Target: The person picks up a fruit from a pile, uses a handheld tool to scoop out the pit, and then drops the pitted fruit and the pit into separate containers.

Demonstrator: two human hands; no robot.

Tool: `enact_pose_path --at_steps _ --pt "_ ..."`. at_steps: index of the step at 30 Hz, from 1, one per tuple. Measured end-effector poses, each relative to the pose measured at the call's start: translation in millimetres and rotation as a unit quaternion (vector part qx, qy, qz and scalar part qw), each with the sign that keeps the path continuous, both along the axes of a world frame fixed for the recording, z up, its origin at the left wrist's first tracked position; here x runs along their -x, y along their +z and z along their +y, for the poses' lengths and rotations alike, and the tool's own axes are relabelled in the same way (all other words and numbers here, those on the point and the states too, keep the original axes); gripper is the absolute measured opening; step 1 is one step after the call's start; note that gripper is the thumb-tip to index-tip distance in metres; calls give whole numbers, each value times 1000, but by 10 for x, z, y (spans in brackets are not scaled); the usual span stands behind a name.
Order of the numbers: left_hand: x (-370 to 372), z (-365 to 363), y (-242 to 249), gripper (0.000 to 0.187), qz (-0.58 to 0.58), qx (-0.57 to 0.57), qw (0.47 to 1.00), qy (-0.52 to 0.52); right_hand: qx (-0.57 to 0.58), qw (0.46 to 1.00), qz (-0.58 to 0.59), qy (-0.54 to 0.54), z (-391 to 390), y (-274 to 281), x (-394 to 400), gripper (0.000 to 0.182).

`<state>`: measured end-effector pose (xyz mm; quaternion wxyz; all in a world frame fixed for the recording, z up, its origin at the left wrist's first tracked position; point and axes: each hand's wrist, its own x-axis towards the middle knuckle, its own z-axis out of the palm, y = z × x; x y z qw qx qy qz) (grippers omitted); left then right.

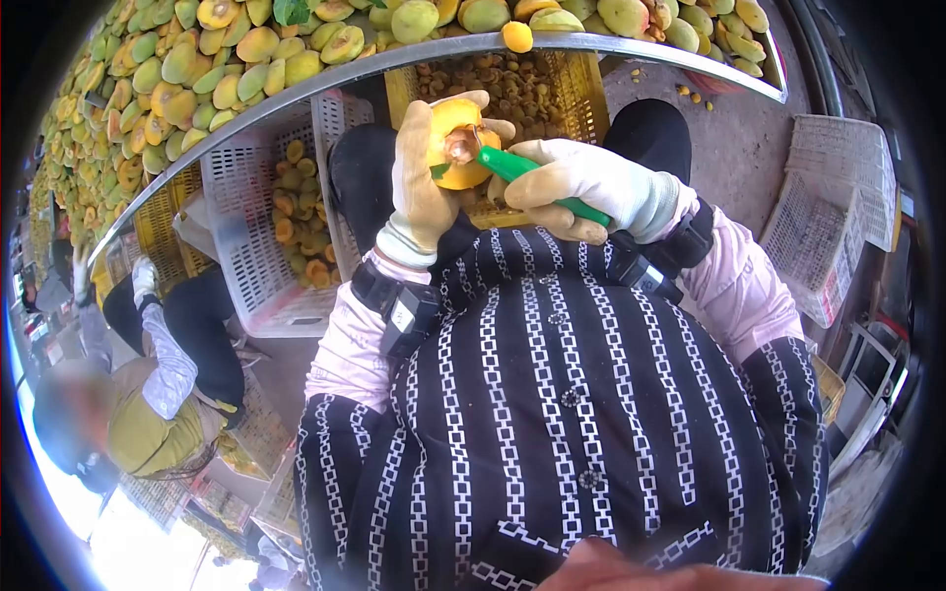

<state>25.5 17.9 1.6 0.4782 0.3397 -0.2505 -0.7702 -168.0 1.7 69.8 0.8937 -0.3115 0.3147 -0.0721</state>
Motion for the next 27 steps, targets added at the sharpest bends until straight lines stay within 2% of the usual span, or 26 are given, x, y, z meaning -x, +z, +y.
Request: enact_pose_path --at_steps 1,2,3,5,6,7,8,9,10,12,14,15,16,17,18,20,22,23,24,25,27 --pt "-27 -9 -67 68 -1 -1 1000 0 55 996 65 2 22 56 -38 24" --pt "-55 -41 -125 69 62 -19 998 -28 110 985 130 5 33 89 -63 26" --pt "-76 -56 -174 69 124 -37 990 -56 110 985 129 4 30 71 -53 26" --pt "-34 9 -125 69 102 -40 993 -34 21 998 54 -5 22 -1 3 25" --pt "15 22 -64 68 82 -43 996 -9 22 998 54 -5 27 -64 29 25" --pt "59 16 -36 68 81 -43 996 -8 -32 999 -28 -20 48 -143 51 24" --pt "102 13 -12 65 56 4 998 31 -86 990 -110 -36 60 -181 58 24" --pt "140 9 0 62 31 51 996 70 -70 992 -102 -30 54 -179 43 24" --pt "172 9 -3 62 29 52 996 70 -70 992 -103 -31 61 -193 45 24" --pt "217 -2 -35 66 35 28 993 111 -137 973 -163 -93 103 -275 66 25" --pt "214 -5 -98 65 71 9 989 128 -143 939 -283 -136 110 -407 129 27" --pt "184 5 -123 63 61 -12 989 137 -89 954 -217 -187 84 -358 211 26" --pt "147 19 -154 62 51 -32 987 147 -1 979 -71 -193 47 -332 242 31" --pt "108 28 -152 59 36 -28 990 133 96 979 109 -145 33 -279 203 34" --pt "107 32 -155 59 35 -26 990 132 190 935 284 -93 30 -220 168 37" --pt "144 52 -141 56 -18 -39 989 138 161 967 193 -36 76 -50 167 39" --pt "172 62 -152 53 19 -53 988 145 197 957 210 25 26 -99 152 36" --pt "152 69 -181 53 26 -47 990 130 365 882 298 -13 41 -292 166 34" --pt "122 75 -197 52 32 -41 992 115 517 768 374 -49 52 -394 148 33" --pt "78 89 -199 52 47 -44 992 112 543 719 428 -66 74 -406 201 29" --pt "13 97 -125 53 80 -59 991 90 620 668 393 -120 79 -461 255 33"
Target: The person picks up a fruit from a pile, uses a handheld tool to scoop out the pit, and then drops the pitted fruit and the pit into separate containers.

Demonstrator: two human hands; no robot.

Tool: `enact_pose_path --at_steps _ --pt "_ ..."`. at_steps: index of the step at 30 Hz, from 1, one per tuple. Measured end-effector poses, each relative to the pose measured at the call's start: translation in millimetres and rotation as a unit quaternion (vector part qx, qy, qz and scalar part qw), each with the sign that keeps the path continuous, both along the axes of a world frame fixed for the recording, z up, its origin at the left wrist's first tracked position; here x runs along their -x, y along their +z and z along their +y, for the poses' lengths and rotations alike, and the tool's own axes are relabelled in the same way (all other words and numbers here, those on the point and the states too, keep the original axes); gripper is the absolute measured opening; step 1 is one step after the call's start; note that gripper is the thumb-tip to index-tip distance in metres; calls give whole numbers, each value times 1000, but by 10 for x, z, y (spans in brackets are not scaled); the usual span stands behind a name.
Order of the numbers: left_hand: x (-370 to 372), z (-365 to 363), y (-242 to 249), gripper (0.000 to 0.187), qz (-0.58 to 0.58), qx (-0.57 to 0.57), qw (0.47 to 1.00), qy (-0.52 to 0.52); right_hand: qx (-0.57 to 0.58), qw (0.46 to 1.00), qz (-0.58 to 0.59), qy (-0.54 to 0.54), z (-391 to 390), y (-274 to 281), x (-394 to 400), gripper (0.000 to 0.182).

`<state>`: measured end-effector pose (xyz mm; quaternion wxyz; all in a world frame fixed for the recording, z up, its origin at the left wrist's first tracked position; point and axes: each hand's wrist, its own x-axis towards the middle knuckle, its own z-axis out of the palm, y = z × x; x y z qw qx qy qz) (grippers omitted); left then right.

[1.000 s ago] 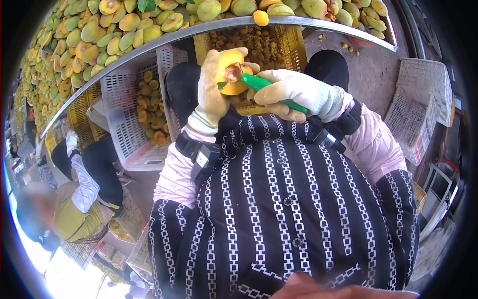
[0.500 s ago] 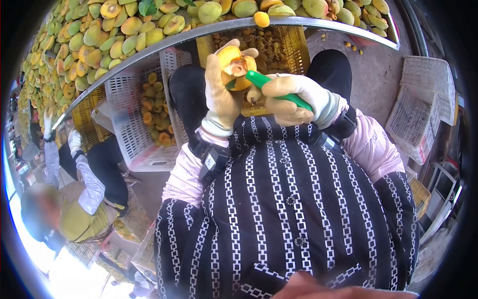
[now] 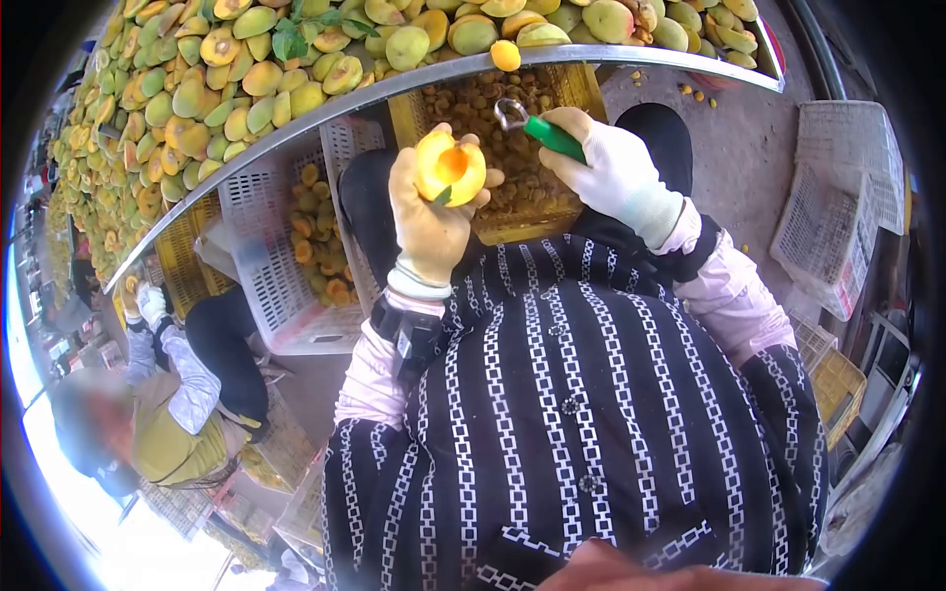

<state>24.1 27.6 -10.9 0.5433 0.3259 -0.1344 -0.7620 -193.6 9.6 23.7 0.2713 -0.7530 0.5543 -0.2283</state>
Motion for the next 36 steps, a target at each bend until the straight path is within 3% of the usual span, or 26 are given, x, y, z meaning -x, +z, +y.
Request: enact_pose_path --at_steps 5,7,9,11,15,16,17,19,20,22,23,25,29,31,33,35,36 --pt "-68 60 47 61 23 29 996 -87 101 989 50 92 65 162 33 39" --pt "-22 92 115 61 14 36 997 -69 93 989 58 100 108 211 28 42" --pt "13 116 161 61 5 45 997 -55 128 989 -12 72 147 150 8 44" --pt "39 137 174 59 -60 92 992 -54 138 987 -39 67 190 159 16 45" --pt "93 160 191 56 -89 120 988 -47 98 991 47 79 262 272 -46 42" --pt "108 173 189 55 -264 184 946 -40 89 991 65 79 270 252 -53 44" --pt "110 174 151 55 -265 185 945 -41 91 991 64 79 277 242 -55 44" --pt "102 172 54 54 -438 241 866 -20 85 993 49 67 283 224 -67 44" --pt "123 177 101 54 -438 241 866 -20 85 993 49 68 278 205 -61 44" --pt "167 196 227 53 -313 171 934 -23 76 989 87 88 258 164 -32 49" --pt "168 193 238 53 -312 170 934 -23 74 989 88 88 253 159 -24 49" --pt "159 187 248 51 -173 95 980 -18 78 985 114 101 247 175 -7 46" --pt "54 105 308 51 -278 106 952 -68 9 977 171 125 172 398 14 43" --pt "-30 24 336 52 -308 96 931 -170 -33 961 213 175 68 458 35 43" --pt "-121 -39 334 53 -290 78 936 -183 -33 959 198 197 -9 425 96 41" --pt "-181 -90 392 52 -93 25 971 -218 -85 973 63 204 -51 350 141 41" --pt "-186 -97 396 51 -55 33 977 -206 -118 973 -4 198 -63 285 156 44"
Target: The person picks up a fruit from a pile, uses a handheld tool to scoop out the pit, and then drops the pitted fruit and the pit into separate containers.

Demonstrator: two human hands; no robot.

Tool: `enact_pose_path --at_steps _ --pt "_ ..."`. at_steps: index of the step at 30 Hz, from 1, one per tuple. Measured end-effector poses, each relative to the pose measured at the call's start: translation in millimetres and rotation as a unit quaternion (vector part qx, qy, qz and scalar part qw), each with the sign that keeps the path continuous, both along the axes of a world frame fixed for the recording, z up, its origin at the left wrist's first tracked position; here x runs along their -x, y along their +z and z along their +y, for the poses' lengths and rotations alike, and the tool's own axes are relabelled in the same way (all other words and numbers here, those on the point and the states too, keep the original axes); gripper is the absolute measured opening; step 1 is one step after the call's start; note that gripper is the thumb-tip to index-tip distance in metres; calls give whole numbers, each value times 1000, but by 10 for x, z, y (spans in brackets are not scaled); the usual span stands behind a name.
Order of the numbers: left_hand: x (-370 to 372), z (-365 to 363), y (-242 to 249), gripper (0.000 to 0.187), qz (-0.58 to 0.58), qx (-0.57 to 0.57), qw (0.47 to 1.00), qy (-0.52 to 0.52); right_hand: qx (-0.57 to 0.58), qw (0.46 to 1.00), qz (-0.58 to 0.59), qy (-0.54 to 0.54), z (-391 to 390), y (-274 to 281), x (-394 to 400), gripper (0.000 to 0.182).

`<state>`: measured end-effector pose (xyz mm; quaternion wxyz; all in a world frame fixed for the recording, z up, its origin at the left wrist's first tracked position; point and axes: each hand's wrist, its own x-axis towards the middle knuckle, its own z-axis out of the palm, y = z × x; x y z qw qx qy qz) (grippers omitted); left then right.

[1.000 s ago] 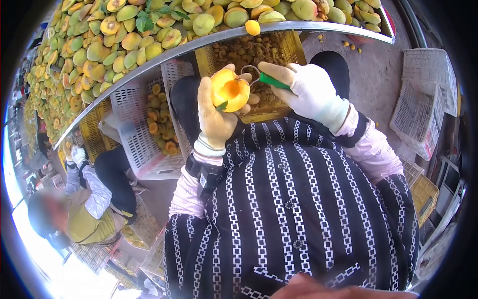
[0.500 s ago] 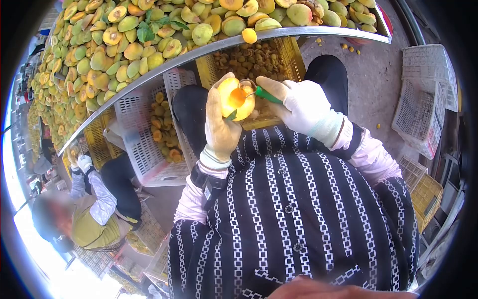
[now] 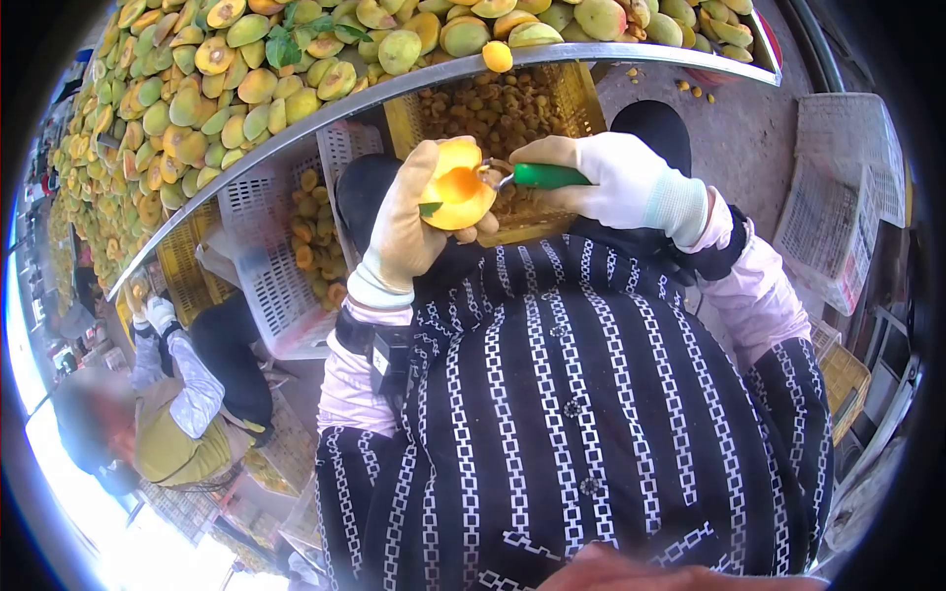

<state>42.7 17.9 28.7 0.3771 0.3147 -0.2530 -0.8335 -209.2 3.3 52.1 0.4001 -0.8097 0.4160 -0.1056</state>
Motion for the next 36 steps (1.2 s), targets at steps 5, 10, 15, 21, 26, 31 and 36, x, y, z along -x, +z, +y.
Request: enact_pose_path --at_steps 5,10,15,21,26,31,36 --pt "28 20 -38 44 -28 -34 997 58 -163 960 -167 -155 130 -54 -67 48" --pt "-97 14 -10 42 -151 9 988 18 284 959 -2 -25 34 -86 39 48" --pt "-124 -53 192 38 -216 -4 975 -52 418 899 107 78 -32 -1 15 58" --pt "-118 -64 272 36 -267 9 959 -96 401 904 90 121 -53 42 -66 52" --pt "-135 -54 307 38 -268 19 953 -137 414 896 74 139 -60 49 -84 52" --pt "-171 -39 270 38 -214 -35 963 -161 416 894 82 142 -93 17 -77 48" --pt "-210 -8 43 42 -133 -143 974 -119 490 855 132 110 -65 72 -100 51"
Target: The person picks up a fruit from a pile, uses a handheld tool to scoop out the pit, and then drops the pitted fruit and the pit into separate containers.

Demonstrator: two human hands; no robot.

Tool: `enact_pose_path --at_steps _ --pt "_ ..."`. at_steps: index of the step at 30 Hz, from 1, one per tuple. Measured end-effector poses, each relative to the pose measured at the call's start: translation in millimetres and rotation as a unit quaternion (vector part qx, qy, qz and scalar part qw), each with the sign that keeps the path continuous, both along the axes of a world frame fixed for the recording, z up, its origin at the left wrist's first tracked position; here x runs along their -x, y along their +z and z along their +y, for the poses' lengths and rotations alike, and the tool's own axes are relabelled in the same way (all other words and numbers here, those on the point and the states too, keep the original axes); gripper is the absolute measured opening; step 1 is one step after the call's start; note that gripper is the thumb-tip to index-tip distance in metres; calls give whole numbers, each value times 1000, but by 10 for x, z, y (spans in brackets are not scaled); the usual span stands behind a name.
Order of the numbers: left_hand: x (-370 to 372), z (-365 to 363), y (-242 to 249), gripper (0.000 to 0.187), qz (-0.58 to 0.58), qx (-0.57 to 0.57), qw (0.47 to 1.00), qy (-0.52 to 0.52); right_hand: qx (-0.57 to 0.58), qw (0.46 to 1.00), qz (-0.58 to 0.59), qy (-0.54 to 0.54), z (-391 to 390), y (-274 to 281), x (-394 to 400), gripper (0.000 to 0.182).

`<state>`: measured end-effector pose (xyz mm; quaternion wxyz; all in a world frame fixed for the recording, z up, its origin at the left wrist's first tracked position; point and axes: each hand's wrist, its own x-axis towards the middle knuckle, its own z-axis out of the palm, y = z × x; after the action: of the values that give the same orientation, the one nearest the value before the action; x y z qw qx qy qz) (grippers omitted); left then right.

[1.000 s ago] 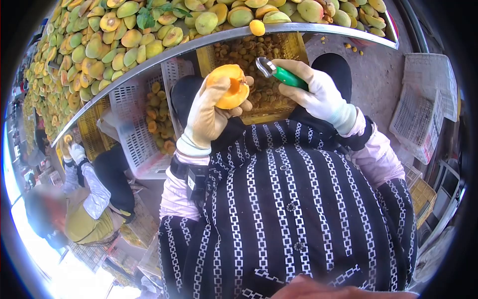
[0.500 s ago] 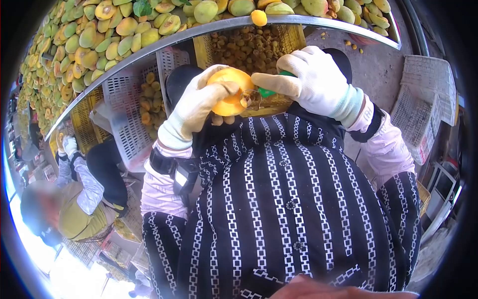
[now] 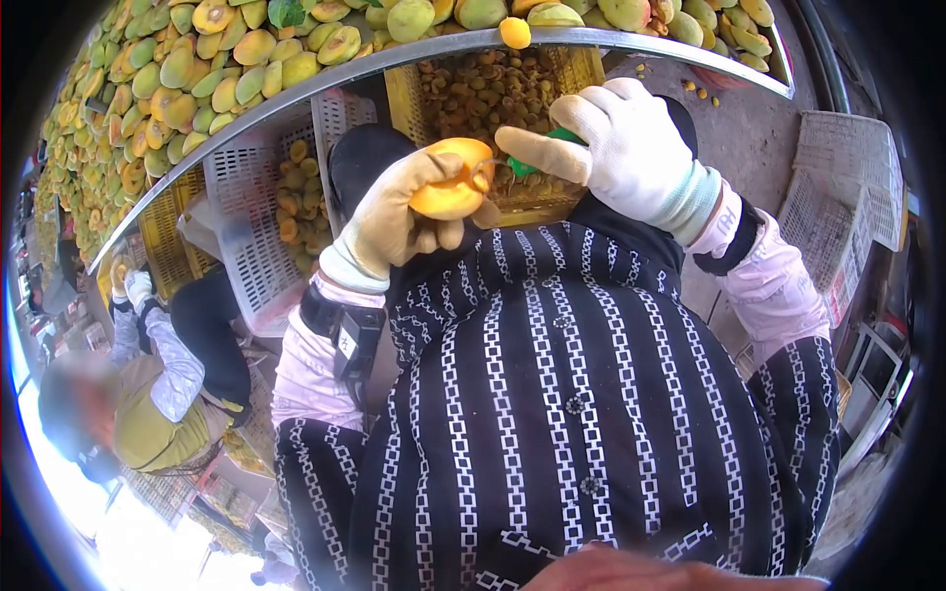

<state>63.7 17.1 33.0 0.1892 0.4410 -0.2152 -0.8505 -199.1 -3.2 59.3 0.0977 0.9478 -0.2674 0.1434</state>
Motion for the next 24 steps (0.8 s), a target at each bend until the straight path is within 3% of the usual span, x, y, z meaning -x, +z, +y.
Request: enact_pose_path --at_steps 4,7,9,12,16,22,24 --pt "66 89 -137 44 65 -74 987 124 80 996 23 -24 -59 -7 19 47" --pt "-12 104 -96 44 73 -119 981 136 67 990 66 -102 -173 20 212 43" --pt "-23 145 -77 44 50 -75 986 138 80 991 48 -91 -175 49 304 44" --pt "29 142 -113 40 -17 31 993 109 -25 997 25 -73 -4 72 150 46" --pt "137 163 78 36 -57 79 993 72 8 999 -20 -34 53 30 5 46" --pt "144 183 61 36 -58 76 995 40 -24 1000 13 8 5 -44 62 52" --pt "113 200 -55 36 -23 28 997 72 67 997 -17 21 -35 -43 77 46"
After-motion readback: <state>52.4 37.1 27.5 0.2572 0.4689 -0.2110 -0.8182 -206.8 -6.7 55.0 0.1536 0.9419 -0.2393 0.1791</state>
